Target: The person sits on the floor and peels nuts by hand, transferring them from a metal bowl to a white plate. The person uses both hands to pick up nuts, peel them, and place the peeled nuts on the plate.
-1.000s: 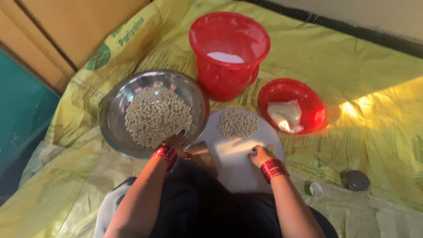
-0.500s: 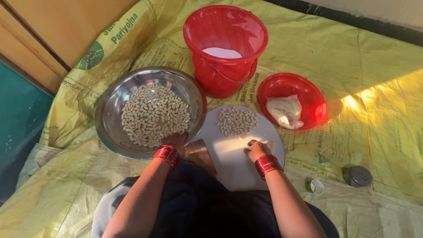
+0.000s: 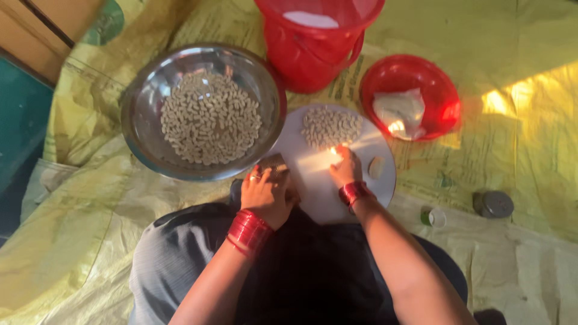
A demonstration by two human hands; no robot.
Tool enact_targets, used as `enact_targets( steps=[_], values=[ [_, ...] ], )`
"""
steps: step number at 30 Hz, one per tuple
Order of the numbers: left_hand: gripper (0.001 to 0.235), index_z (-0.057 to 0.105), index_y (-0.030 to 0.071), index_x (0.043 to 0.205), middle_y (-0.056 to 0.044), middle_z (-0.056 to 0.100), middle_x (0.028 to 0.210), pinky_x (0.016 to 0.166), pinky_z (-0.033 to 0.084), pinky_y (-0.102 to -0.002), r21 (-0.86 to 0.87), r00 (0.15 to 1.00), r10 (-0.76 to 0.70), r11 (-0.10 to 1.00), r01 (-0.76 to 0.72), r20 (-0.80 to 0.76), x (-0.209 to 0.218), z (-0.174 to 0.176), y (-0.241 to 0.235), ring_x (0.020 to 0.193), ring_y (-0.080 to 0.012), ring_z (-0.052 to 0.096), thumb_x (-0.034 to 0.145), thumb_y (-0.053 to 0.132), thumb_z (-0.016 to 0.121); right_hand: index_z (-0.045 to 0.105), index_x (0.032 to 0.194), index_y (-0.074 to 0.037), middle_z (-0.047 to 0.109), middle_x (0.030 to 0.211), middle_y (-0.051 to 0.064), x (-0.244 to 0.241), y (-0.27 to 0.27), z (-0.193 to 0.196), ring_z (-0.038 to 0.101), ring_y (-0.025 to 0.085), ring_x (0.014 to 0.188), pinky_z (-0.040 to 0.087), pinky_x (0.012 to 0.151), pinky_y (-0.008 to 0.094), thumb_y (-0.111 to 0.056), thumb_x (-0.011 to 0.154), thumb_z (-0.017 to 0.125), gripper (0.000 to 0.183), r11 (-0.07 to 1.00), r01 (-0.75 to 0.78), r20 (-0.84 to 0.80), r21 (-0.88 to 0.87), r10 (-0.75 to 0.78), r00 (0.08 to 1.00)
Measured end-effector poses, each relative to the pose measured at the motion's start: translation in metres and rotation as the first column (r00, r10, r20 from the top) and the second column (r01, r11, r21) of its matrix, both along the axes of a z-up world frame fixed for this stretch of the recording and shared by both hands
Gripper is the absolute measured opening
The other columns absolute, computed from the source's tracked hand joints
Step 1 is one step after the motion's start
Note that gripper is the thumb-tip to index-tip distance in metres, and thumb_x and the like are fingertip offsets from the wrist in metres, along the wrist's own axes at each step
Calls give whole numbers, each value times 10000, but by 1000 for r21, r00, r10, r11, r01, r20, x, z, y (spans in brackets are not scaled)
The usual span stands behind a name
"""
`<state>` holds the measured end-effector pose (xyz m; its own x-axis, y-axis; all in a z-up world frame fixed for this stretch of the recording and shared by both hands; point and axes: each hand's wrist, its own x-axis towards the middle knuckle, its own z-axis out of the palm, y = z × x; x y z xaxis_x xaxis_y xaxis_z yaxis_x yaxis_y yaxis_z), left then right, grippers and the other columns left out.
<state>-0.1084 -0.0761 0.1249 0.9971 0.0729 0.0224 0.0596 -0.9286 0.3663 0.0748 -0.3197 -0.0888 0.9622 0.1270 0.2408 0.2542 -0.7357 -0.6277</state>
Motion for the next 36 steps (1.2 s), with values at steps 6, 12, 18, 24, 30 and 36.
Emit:
enact_targets(
  steps=[6,12,18,24,30,36],
  values=[
    [651,557,205,1394,-161,533,1428,1160,268,-541,105,979,-91,988,112,-183,30,-36,22,1389,-435,386,830,478,735,606,1247,-77,720,1073,73,20,1,-22,644,303,928,513,856,454,-100,677,824,610,998,51,223,-26,-44,974],
    [673,516,218,1432,-142,554,1404,1137,269,-543,34,972,-95,994,105,-214,46,-52,25,1349,-412,424,829,437,721,620,1303,-184,712,1045,22,1,6,9,625,291,1063,561,875,423,-211,774,810,563,994,36,-67,107,-29,997],
    [603,558,173,1401,-122,592,1350,1150,319,-525,23,930,-128,989,145,-345,45,-55,19,1325,-354,497,884,443,710,692,1179,-168,649,1172,128,4,18,30,584,394,1043,510,882,509,-272,683,907,550,988,46,82,-147,-35,996],
    [551,606,174,1317,-102,637,1276,1116,351,-529,5,935,-107,993,115,-339,42,-52,17,1270,-340,550,841,406,757,671,1047,-170,664,1225,66,3,23,43,606,375,1099,527,924,489,-361,681,911,477,986,44,10,-164,-43,999],
    [442,669,153,1199,-96,674,1211,1095,387,-506,18,938,-95,994,107,-333,45,-48,16,1237,-328,583,834,380,770,644,1297,-221,541,1325,122,3,32,63,527,404,1202,485,917,556,-383,672,875,686,975,-56,5,-216,58,998],
    [342,692,142,1120,-91,699,1168,1068,428,-483,3,933,-107,993,115,-345,46,-51,16,1191,-313,631,854,348,754,706,1188,-256,536,1326,115,12,37,60,512,374,1241,494,985,512,-384,712,870,520,957,-109,-171,-270,64,983]
  ],
)
